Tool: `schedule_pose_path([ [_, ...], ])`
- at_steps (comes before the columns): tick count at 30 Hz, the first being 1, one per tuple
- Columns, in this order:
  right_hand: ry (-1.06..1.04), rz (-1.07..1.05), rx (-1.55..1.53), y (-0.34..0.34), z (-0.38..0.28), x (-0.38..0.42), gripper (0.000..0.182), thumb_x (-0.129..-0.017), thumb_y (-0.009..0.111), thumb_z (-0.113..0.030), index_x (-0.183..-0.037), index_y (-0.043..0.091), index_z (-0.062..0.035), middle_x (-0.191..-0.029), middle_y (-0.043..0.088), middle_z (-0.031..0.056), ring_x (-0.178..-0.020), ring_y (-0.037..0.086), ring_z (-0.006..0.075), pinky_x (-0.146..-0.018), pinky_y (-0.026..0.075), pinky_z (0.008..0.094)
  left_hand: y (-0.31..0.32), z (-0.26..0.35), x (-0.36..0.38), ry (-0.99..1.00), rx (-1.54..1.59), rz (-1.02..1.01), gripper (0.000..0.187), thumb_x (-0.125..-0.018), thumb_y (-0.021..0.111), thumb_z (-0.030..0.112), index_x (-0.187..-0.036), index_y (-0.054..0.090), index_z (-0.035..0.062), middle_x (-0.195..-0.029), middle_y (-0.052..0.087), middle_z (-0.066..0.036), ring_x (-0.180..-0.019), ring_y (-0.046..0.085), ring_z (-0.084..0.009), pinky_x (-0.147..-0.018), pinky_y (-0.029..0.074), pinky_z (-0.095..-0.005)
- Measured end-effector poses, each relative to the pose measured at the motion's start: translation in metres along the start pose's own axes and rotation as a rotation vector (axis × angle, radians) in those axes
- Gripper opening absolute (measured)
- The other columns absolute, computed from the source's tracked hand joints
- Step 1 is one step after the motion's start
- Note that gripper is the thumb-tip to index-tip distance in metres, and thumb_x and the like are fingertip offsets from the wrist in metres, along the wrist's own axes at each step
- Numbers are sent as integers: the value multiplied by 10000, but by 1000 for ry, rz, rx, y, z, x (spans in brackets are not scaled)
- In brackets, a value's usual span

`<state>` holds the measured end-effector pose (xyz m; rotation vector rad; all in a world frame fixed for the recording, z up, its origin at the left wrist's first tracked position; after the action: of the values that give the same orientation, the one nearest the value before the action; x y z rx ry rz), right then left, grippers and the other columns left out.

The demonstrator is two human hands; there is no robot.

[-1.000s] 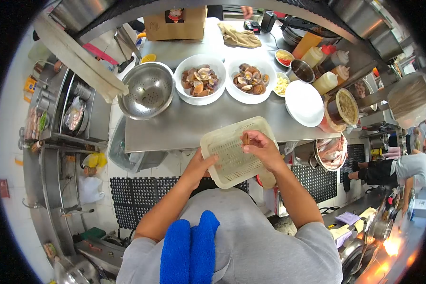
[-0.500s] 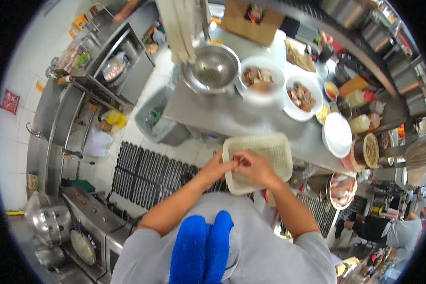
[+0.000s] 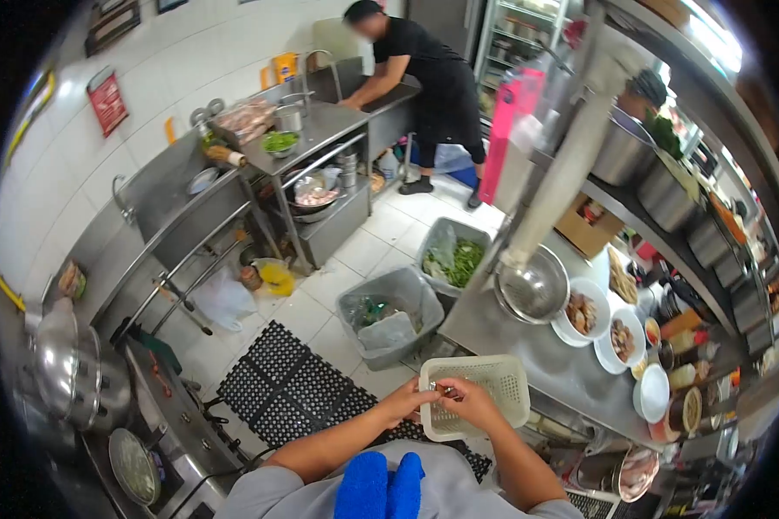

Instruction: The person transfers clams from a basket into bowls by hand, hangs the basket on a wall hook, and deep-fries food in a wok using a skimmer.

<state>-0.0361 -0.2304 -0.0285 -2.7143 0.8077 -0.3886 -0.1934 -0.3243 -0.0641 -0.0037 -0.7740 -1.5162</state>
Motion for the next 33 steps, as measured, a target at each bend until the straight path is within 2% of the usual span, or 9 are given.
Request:
schedule_pose_path([
  [8,-66,-67,84,29,-9,-43,336,-805,667,-99,-1125,590,-37,-992,642,58,-858,614,116,-750,501,274,-37,3,20,29,66,107,604,-827,626,306,-1334,351,126,-1176,531,-54,-993,589,-165,-710,549,-341],
  [17,-142,-189,188,33,-29,-64,347,-769,673,-151,-1097,612,-54,-978,642,95,-814,638,182,-740,502,293,-37,7,32,150,72,334,532,-766,596,227,-1261,433,122,-1027,593,-32,-859,621,-142,-593,543,-309],
  [23,-138,-200,267,25,-20,-69,342,-766,648,-150,-1094,617,-60,-974,643,101,-841,632,181,-766,495,298,-33,5,19,171,70,323,511,-780,582,179,-1267,446,105,-1075,588,-48,-909,613,-166,-655,546,-335],
  [26,-105,-191,199,11,-5,-76,333,-810,633,-163,-1128,607,-68,-1033,644,75,-906,610,143,-806,490,302,-44,-16,-1,367,157,356,506,-847,586,151,-1321,418,102,-1165,573,-73,-984,599,-190,-757,532,-322],
  [27,-115,-252,154,4,2,-79,331,-830,624,-164,-1142,600,-56,-1058,640,69,-926,603,137,-817,489,304,-38,-5,5,278,197,349,493,-853,585,156,-1314,422,99,-1160,577,-76,-987,600,-197,-752,536,-337],
  [28,55,-326,-234,4,19,-83,339,-868,592,-149,-1178,567,-14,-1080,624,74,-940,602,153,-844,490,316,-41,-10,1,287,236,324,480,-860,580,156,-1308,421,96,-1141,586,-81,-969,610,-206,-737,542,-347],
  [30,143,-327,-298,-6,8,-81,335,-894,502,-85,-1204,525,37,-1070,614,112,-913,624,170,-819,518,308,-38,-5,-2,249,242,301,447,-863,565,174,-1278,426,83,-1087,600,-102,-915,635,-210,-677,569,-354],
  [31,157,-282,-367,-12,-1,-81,332,-901,469,-75,-1208,518,42,-1060,615,119,-896,634,172,-805,529,304,-30,12,5,184,208,298,469,-856,589,188,-1275,425,58,-1130,583,-89,-941,627,-191,-741,561,-358],
  [33,212,-258,-444,-20,-16,-81,328,-905,442,-71,-1200,521,48,-1055,615,126,-879,641,180,-787,535,298,-29,22,2,205,186,287,482,-850,584,196,-1282,417,60,-1131,578,-90,-941,627,-190,-740,562,-357],
])
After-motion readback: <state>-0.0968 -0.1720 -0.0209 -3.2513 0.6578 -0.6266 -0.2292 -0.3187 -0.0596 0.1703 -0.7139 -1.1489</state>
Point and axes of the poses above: each hand's wrist, its own x-axis away from the middle knuckle, its own y-axis out of the palm, z = x × y, the point moved 1 cm from there along -x, towards the middle knuckle
